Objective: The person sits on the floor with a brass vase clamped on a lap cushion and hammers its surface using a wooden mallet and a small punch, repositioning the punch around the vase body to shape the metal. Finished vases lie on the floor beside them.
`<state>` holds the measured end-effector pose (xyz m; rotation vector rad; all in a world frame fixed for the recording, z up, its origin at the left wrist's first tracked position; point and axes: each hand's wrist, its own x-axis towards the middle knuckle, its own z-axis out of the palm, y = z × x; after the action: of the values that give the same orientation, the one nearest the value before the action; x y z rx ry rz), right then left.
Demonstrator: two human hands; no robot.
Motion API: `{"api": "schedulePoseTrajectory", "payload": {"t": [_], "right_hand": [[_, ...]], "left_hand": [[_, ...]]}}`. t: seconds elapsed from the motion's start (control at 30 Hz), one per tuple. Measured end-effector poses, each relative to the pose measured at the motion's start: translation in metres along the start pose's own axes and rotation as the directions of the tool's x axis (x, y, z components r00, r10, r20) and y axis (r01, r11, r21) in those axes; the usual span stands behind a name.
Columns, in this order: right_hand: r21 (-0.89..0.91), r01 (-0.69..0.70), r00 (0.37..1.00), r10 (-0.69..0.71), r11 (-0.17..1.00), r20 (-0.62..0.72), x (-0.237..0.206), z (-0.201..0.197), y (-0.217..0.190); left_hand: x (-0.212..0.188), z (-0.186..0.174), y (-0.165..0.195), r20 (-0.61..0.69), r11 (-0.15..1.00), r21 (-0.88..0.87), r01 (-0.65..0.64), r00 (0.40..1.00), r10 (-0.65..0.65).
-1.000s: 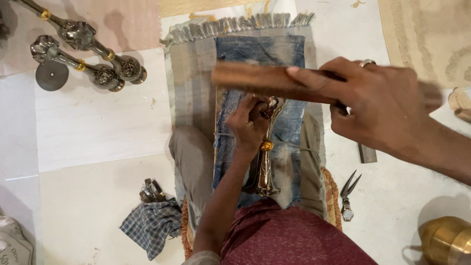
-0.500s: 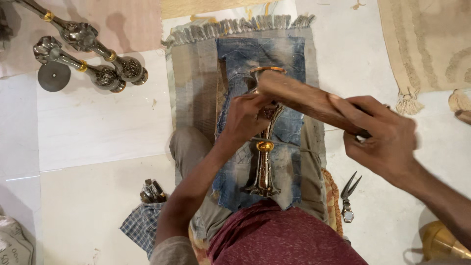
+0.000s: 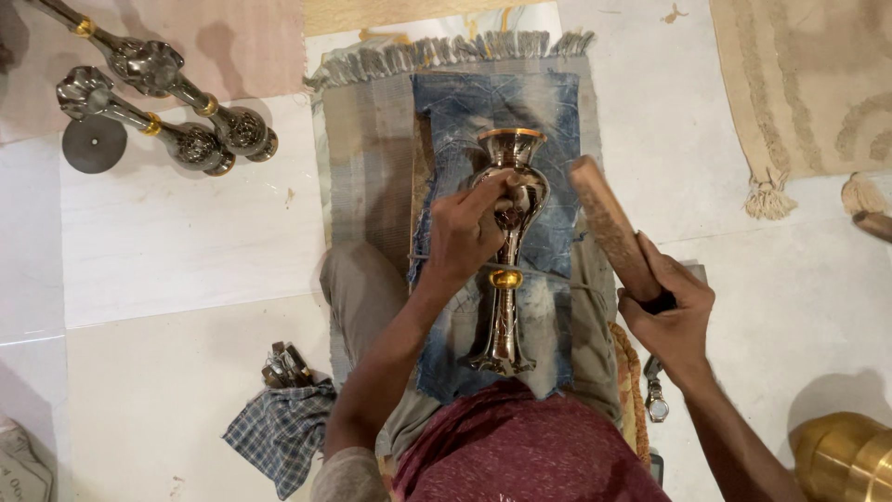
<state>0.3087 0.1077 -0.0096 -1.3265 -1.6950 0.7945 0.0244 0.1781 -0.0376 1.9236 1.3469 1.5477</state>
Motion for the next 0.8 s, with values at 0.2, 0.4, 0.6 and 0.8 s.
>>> {"api": "schedulePoseTrajectory", "payload": {"t": [0.2,0.4,0.6,0.8], "right_hand": [[0.041,0.093,0.995,-0.094,0.995,0.019,0.023,-0.014,-0.024],[-0.59,0.52,0.852,-0.427,0.618,0.303,0.072,-0.046,-0.066],[-0.595,0.586,0.81,-0.382,0.55,0.445,0.104,-0.037,-0.092],[-0.655,0.691,0.722,-0.24,0.307,0.649,0.125,-0.03,-0.135]], "left_hand": [[0.012,-0.009,-0.008,0.121,0.99,-0.025,-0.139,0.982,0.141],[0.006,-0.003,-0.023,0.214,0.995,0.021,-0.095,0.973,0.088],[-0.012,0.021,-0.017,-0.084,0.999,0.022,-0.031,0.996,0.032],[-0.028,0.038,-0.01,-0.249,0.996,0.069,0.055,0.968,-0.036]]}}
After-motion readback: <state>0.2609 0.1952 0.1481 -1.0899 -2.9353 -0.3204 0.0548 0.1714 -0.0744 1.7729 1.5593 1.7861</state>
